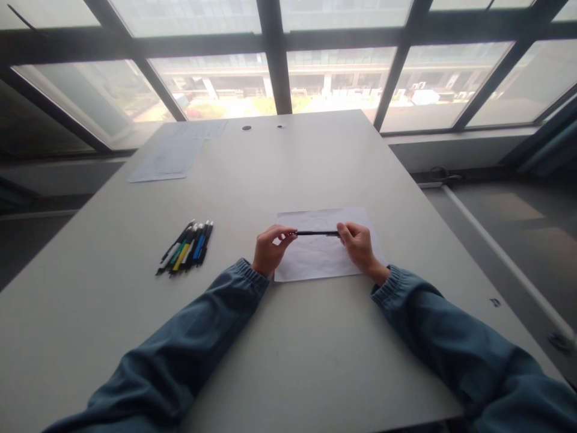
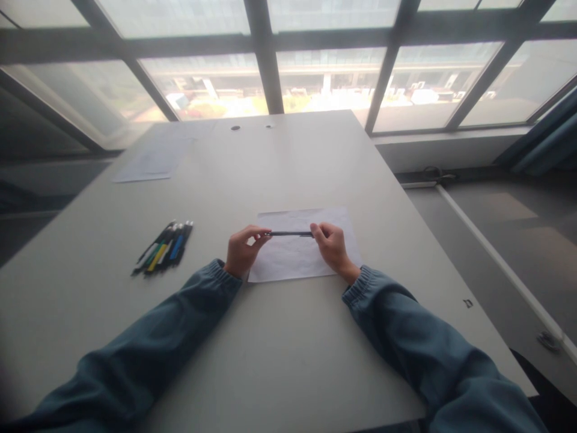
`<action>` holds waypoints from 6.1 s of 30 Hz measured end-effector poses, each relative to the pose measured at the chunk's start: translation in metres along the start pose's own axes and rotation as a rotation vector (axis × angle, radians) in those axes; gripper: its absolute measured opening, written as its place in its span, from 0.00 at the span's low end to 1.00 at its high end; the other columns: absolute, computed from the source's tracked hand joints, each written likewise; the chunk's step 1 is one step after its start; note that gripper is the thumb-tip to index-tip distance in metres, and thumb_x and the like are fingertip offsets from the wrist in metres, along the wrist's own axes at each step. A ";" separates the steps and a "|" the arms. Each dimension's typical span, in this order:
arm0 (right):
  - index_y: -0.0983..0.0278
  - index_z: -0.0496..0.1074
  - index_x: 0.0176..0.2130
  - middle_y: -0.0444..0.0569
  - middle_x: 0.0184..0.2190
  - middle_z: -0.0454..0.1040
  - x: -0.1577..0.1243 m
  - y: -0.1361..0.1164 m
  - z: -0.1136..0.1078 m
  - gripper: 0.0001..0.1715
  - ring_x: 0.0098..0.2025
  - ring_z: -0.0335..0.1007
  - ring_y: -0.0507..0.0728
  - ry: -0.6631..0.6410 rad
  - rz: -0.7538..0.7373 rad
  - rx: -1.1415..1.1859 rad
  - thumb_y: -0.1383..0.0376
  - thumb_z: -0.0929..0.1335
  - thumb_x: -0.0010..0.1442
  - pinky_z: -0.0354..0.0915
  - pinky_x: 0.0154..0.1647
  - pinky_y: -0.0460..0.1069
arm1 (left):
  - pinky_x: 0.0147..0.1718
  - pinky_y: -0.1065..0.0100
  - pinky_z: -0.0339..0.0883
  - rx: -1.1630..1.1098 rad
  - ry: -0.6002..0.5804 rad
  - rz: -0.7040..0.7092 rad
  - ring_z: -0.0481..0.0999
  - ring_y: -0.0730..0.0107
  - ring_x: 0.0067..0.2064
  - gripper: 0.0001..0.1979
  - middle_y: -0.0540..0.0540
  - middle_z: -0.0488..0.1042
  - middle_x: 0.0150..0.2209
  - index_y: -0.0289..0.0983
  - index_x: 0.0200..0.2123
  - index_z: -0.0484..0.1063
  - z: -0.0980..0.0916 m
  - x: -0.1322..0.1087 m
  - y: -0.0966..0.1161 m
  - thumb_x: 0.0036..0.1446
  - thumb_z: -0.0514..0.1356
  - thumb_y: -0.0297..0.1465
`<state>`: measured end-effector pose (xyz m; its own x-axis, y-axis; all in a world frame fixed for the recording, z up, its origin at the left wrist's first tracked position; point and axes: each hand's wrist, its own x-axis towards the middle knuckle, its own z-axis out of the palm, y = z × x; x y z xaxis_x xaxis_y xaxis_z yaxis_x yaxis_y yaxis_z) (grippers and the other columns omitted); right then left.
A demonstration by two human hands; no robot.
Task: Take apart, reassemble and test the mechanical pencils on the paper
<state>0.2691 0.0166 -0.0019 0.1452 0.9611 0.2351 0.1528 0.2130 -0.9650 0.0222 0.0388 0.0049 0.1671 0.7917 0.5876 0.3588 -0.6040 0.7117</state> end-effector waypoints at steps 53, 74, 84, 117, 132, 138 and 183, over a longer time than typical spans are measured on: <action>0.64 0.73 0.32 0.42 0.20 0.68 -0.001 0.000 0.000 0.21 0.22 0.62 0.50 0.032 -0.025 0.084 0.49 0.70 0.62 0.59 0.22 0.46 | 0.35 0.67 0.69 0.117 -0.034 0.075 0.73 0.70 0.33 0.09 0.47 0.76 0.32 0.37 0.36 0.74 -0.003 0.001 0.009 0.65 0.61 0.37; 0.61 0.78 0.46 0.51 0.39 0.76 -0.003 -0.003 -0.002 0.13 0.37 0.71 0.55 -0.267 -0.268 -0.127 0.57 0.69 0.65 0.68 0.36 0.50 | 0.32 0.67 0.65 0.125 -0.114 0.030 0.71 0.69 0.28 0.21 0.47 0.72 0.24 0.38 0.25 0.70 -0.005 -0.003 0.004 0.69 0.54 0.41; 0.60 0.71 0.50 0.51 0.39 0.77 -0.012 -0.006 -0.002 0.11 0.38 0.73 0.57 -0.359 -0.458 -0.512 0.65 0.65 0.67 0.66 0.40 0.50 | 0.28 0.69 0.63 0.140 -0.144 0.066 0.70 0.72 0.24 0.24 0.49 0.70 0.20 0.37 0.21 0.70 -0.005 -0.005 0.003 0.70 0.54 0.40; 0.61 0.75 0.41 0.49 0.34 0.75 -0.010 -0.008 0.000 0.06 0.36 0.71 0.57 -0.223 -0.488 -0.542 0.63 0.68 0.67 0.65 0.42 0.52 | 0.45 0.60 0.72 0.086 -0.171 0.274 0.75 0.65 0.42 0.16 0.45 0.77 0.38 0.40 0.56 0.71 -0.001 0.000 0.007 0.65 0.61 0.28; 0.59 0.75 0.40 0.49 0.37 0.77 -0.010 -0.007 0.000 0.04 0.41 0.72 0.59 -0.251 -0.528 -0.548 0.63 0.68 0.67 0.65 0.46 0.55 | 0.35 0.67 0.69 0.093 -0.155 0.111 0.74 0.71 0.30 0.11 0.50 0.74 0.25 0.39 0.44 0.79 -0.002 -0.002 0.005 0.69 0.57 0.34; 0.59 0.75 0.40 0.50 0.39 0.77 -0.009 -0.008 -0.002 0.05 0.43 0.71 0.60 -0.212 -0.504 -0.611 0.63 0.67 0.67 0.62 0.47 0.56 | 0.38 0.63 0.72 0.114 -0.114 0.163 0.76 0.66 0.36 0.09 0.45 0.81 0.33 0.40 0.42 0.80 -0.001 0.001 0.002 0.63 0.64 0.36; 0.58 0.82 0.39 0.52 0.37 0.76 0.026 0.035 -0.047 0.08 0.42 0.69 0.63 -0.091 -0.326 -0.827 0.62 0.70 0.64 0.63 0.44 0.58 | 0.42 0.61 0.70 0.213 -0.111 0.161 0.74 0.65 0.38 0.07 0.46 0.78 0.34 0.38 0.36 0.77 0.000 0.002 -0.001 0.65 0.61 0.33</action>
<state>0.3243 0.0409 -0.0242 -0.1018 0.8926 0.4392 0.8339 0.3172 -0.4516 0.0219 0.0407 0.0056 0.3327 0.6997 0.6322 0.5021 -0.6989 0.5094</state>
